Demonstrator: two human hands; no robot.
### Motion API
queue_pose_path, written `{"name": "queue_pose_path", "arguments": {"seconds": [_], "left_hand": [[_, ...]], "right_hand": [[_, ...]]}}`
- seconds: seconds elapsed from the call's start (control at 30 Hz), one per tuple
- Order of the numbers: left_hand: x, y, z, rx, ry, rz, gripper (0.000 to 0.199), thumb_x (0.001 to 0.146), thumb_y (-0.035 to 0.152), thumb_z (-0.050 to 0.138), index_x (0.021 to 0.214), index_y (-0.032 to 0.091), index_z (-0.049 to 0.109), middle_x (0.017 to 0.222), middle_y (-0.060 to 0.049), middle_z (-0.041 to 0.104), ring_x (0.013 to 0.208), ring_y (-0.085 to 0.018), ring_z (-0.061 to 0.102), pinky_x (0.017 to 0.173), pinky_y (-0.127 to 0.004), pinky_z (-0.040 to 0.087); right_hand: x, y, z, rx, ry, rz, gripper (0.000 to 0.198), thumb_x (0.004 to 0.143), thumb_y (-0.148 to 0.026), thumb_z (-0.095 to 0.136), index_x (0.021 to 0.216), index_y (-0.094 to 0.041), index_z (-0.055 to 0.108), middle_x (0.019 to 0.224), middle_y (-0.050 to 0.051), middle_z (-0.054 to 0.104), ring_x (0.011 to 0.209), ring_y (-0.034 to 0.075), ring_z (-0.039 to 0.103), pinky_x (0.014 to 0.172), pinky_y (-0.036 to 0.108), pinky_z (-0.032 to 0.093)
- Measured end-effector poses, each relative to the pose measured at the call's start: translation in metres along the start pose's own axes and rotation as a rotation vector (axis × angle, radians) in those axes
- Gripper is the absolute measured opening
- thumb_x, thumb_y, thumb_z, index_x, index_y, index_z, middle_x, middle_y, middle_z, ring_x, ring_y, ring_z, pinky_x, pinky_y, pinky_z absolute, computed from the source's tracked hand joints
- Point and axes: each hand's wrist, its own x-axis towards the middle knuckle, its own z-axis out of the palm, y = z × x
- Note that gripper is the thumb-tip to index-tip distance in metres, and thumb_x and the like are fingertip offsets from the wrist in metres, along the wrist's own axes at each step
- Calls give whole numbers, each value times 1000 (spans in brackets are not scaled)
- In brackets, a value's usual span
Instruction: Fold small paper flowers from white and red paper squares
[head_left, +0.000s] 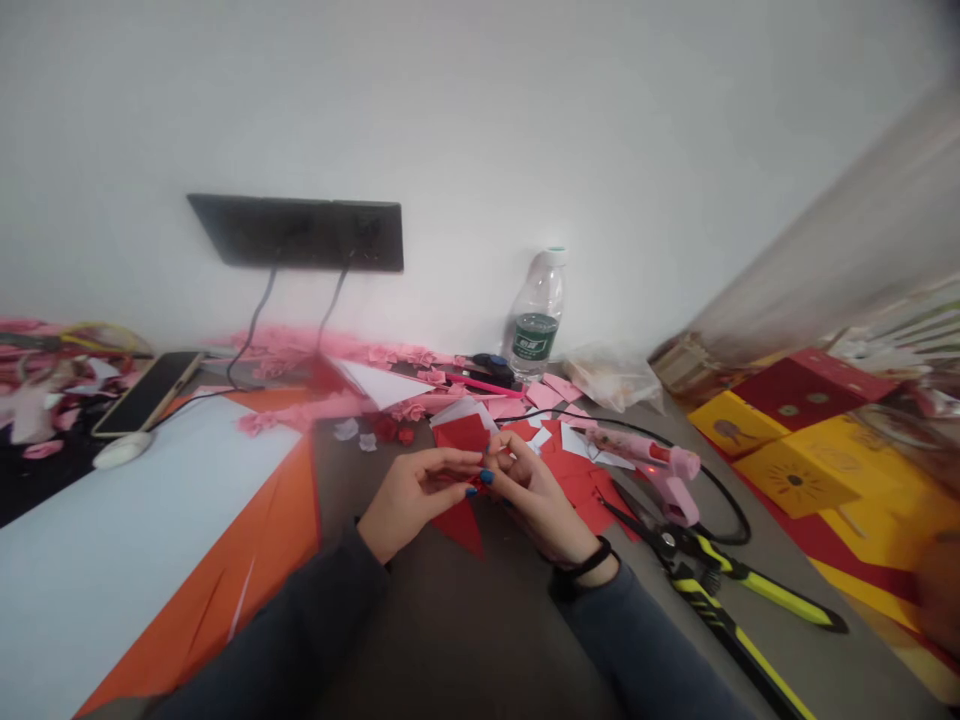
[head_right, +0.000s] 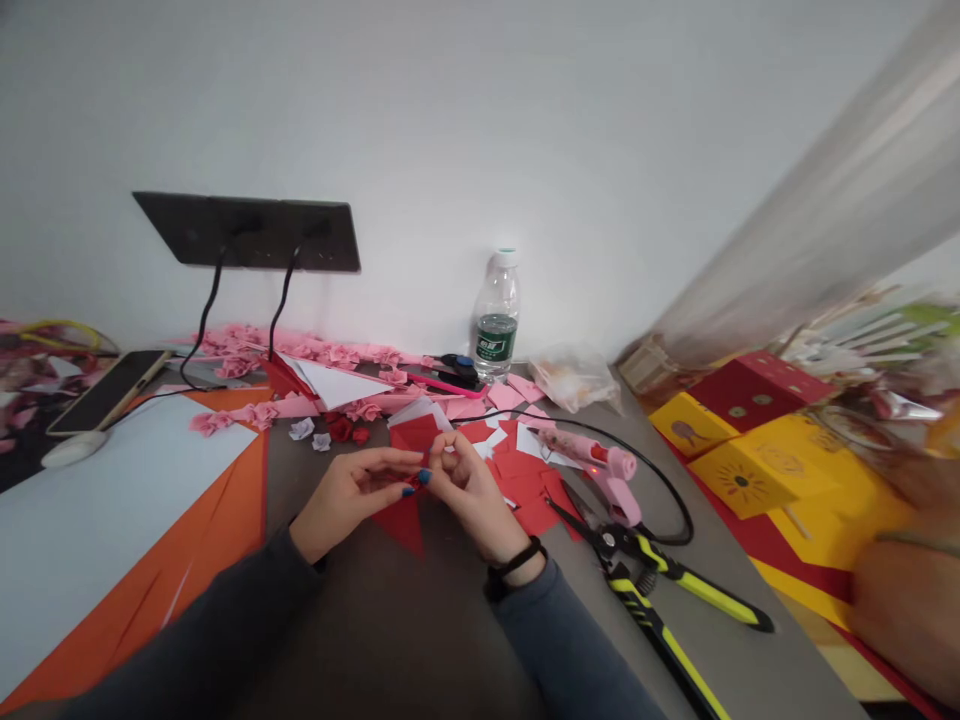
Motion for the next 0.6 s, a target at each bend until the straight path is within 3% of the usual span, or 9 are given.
{"name": "queue_pose_path", "arguments": {"seconds": [0.2,0.37,0.47,0.6], "left_hand": [[-2,-2,5,-35,-50,-55,30,73,15,71,103,15,68,99,-10,74,93,-20,69,83,-30,54],[-2,1,2,58,-70,50,26,73,15,71,98,16,67,91,-6,66,83,-16,64,73,-25,52],[2,8,-5,134,12,138,24,74,16,69,97,16,67,91,-5,63,82,-15,62,71,-24,51],[4,21,-22,249,167,149,20,74,18,65,94,17,66,97,-6,67,89,-18,64,81,-30,53]], "right_hand": [[5,1,-2,161,166,-132,20,86,-38,64,87,-22,51,58,-9,27,47,8,24,48,22,21],[11,4,-4,221,219,-202,18,87,-36,61,83,-21,51,56,-10,27,44,7,24,49,22,26],[13,5,-4,223,207,-208,19,86,-37,62,83,-21,53,55,-10,27,44,6,23,50,22,28],[15,6,-4,210,201,-224,19,86,-38,61,83,-21,53,56,-10,27,44,7,25,50,23,29]]}}
